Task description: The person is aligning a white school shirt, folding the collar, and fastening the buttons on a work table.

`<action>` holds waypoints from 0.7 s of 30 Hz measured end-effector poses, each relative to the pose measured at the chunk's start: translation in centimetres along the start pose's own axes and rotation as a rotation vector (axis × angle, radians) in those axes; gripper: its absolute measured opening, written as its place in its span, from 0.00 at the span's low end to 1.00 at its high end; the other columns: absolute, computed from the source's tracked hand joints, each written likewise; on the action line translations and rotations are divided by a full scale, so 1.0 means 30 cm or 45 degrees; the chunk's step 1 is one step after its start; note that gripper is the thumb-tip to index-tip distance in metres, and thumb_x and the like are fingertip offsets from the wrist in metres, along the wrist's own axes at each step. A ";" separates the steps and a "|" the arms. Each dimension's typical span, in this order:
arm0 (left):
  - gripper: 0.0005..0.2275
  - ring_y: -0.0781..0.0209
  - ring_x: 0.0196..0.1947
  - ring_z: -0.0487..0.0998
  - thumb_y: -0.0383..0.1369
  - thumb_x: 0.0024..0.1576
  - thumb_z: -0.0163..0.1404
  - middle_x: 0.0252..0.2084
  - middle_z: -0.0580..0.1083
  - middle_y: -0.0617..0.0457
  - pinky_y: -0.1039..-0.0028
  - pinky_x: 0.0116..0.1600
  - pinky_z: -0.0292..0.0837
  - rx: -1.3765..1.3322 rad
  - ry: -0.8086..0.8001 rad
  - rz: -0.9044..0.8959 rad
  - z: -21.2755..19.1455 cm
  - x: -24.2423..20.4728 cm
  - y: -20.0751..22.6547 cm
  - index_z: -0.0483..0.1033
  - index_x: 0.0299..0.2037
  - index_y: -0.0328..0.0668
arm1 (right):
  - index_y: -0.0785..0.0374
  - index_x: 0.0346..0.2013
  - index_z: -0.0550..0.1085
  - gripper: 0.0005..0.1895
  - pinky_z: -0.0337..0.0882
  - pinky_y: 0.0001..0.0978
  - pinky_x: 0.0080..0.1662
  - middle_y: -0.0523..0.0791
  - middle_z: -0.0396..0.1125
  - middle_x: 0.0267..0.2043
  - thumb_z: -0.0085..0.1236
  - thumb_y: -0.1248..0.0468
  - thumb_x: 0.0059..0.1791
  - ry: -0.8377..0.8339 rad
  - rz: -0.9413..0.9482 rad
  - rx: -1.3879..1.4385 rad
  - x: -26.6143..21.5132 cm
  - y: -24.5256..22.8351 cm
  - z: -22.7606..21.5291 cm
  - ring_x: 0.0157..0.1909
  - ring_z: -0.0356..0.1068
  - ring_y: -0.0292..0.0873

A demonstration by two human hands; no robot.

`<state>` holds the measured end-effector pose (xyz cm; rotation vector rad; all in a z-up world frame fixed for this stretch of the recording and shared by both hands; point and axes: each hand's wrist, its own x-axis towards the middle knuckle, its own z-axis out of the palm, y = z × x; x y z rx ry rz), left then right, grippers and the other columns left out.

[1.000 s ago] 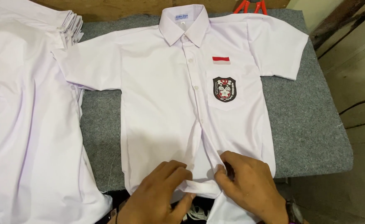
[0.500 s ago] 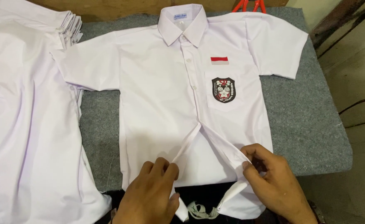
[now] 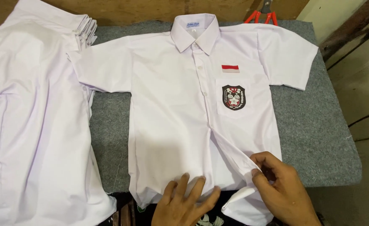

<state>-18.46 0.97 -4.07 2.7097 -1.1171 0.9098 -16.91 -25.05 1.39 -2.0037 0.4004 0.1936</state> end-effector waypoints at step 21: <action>0.12 0.67 0.28 0.67 0.25 0.51 0.59 0.34 0.69 0.54 0.77 0.30 0.62 -2.044 0.060 -1.472 -0.150 0.076 -0.217 0.73 0.44 0.41 | 0.59 0.35 0.82 0.09 0.59 0.27 0.29 0.39 0.64 0.22 0.62 0.57 0.49 0.112 -0.162 -0.061 0.015 0.029 0.024 0.24 0.57 0.34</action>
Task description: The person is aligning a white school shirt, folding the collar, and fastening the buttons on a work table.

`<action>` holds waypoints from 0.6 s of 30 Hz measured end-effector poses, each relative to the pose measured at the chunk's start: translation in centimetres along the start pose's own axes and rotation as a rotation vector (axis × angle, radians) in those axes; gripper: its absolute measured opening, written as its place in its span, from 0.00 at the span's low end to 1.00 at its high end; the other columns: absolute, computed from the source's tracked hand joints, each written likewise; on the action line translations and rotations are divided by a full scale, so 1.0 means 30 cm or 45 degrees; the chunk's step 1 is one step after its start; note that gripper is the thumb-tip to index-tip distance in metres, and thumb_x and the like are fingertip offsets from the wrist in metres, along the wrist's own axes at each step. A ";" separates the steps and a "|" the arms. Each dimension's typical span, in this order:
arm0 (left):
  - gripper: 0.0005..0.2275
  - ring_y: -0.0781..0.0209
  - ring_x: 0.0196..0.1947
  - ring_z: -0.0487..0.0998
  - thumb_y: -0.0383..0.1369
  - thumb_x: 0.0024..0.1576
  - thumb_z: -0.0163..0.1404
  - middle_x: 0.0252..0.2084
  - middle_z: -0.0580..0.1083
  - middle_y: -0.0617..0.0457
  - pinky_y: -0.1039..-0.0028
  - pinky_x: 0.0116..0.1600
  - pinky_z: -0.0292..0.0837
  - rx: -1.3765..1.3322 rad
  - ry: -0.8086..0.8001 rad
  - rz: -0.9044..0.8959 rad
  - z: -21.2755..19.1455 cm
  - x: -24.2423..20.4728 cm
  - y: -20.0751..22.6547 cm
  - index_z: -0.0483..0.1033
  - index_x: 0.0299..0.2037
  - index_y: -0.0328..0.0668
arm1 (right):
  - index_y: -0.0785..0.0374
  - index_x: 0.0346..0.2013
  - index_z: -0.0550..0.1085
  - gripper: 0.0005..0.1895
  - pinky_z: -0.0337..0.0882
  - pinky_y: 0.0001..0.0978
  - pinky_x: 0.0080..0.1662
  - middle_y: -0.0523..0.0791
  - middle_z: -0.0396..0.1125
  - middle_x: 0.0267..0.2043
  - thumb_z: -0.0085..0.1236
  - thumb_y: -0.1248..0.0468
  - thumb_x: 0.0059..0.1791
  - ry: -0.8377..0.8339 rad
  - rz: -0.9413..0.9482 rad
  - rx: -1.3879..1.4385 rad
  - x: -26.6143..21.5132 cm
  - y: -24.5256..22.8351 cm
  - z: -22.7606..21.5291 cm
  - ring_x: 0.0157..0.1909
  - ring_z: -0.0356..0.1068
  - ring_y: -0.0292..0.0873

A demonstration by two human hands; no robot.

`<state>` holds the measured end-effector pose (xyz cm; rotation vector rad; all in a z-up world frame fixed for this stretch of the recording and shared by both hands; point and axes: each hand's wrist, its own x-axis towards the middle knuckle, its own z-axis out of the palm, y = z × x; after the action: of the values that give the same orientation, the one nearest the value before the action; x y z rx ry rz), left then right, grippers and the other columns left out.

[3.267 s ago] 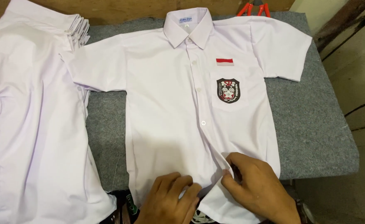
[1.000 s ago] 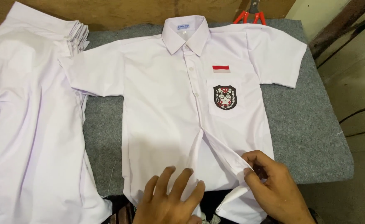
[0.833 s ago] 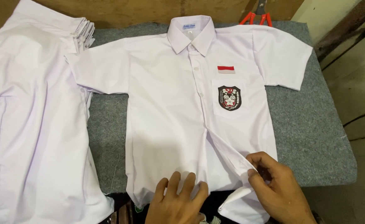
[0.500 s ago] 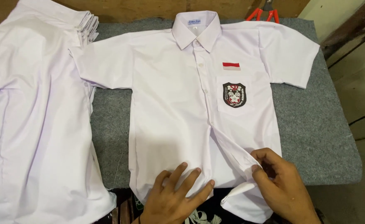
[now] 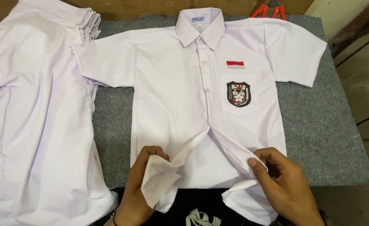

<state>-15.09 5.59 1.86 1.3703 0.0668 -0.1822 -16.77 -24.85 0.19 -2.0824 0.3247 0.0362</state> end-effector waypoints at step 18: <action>0.19 0.49 0.49 0.81 0.14 0.57 0.42 0.48 0.75 0.42 0.67 0.54 0.77 1.153 0.081 0.930 -0.024 0.009 0.106 0.66 0.58 0.34 | 0.62 0.34 0.80 0.08 0.63 0.25 0.32 0.38 0.68 0.24 0.60 0.60 0.51 0.073 -0.106 0.107 -0.017 -0.012 -0.019 0.27 0.61 0.32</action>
<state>-14.23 6.86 4.76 2.1997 -0.5183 0.5091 -17.22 -25.05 0.87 -2.0146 0.2693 -0.0863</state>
